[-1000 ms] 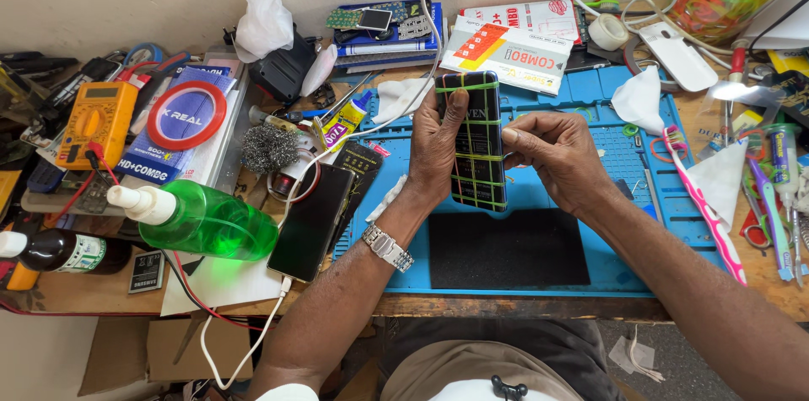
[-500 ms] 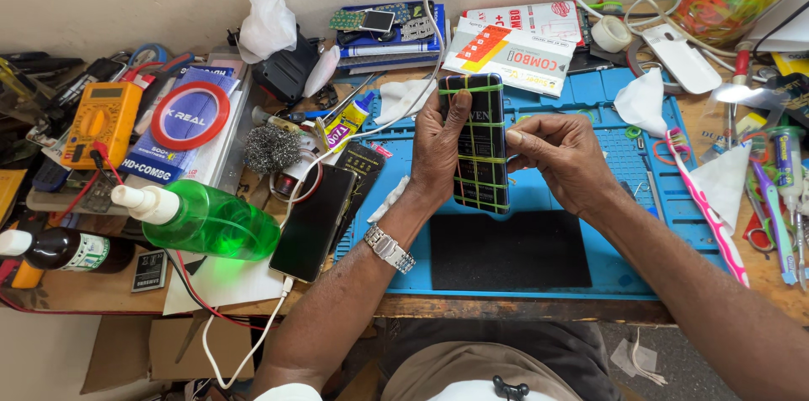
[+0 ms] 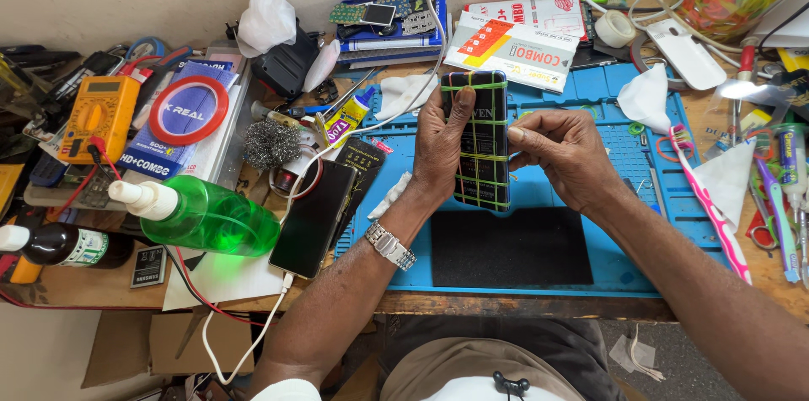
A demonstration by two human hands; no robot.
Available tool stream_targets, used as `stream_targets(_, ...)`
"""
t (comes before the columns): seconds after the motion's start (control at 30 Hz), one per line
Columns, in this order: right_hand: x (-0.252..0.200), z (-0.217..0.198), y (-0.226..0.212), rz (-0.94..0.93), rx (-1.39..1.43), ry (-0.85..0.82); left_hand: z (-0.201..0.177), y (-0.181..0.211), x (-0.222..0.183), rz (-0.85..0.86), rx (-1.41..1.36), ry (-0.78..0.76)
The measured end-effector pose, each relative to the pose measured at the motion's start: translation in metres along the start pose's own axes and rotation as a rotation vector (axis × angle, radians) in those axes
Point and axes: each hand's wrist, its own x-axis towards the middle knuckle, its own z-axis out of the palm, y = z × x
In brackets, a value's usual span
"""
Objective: The person secures a mobile phone screen to its frame by wrapping multiple colorful rubber bands around the device at a workbench.
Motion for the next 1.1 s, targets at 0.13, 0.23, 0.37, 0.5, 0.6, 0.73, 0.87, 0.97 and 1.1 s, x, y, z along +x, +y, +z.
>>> stream_targets(0.13,-0.001,0.001,-0.002,0.002,0.008,-0.015,-0.002,-0.003,0.0,0.017,0.056,0.021)
stream_targets(0.23,-0.002,0.001,-0.003,0.003,-0.012,-0.02,-0.001,-0.005,-0.001,0.001,0.082,0.034)
stream_targets(0.37,-0.002,0.002,-0.004,0.005,-0.04,-0.01,-0.001,-0.005,-0.002,-0.007,0.089,0.043)
stream_targets(0.5,-0.003,0.001,-0.003,0.003,-0.039,-0.011,0.0,-0.005,-0.003,-0.001,0.092,0.036)
stream_targets(0.6,-0.002,0.0,-0.002,0.01,-0.052,0.0,0.003,-0.002,-0.003,0.018,0.123,0.047)
stream_targets(0.73,0.001,0.0,-0.003,0.014,-0.025,0.022,0.005,0.002,0.001,-0.008,0.027,0.023)
stream_targets(0.87,-0.001,0.005,-0.006,0.026,-0.024,0.037,0.003,0.001,0.0,0.01,0.038,0.027)
stream_targets(0.97,-0.002,0.013,-0.011,-0.065,-0.084,0.059,-0.001,-0.002,0.003,0.033,-0.002,0.08)
stream_targets(1.1,-0.003,0.021,-0.01,-0.061,-0.398,0.119,-0.008,-0.006,0.009,0.095,-0.049,0.159)
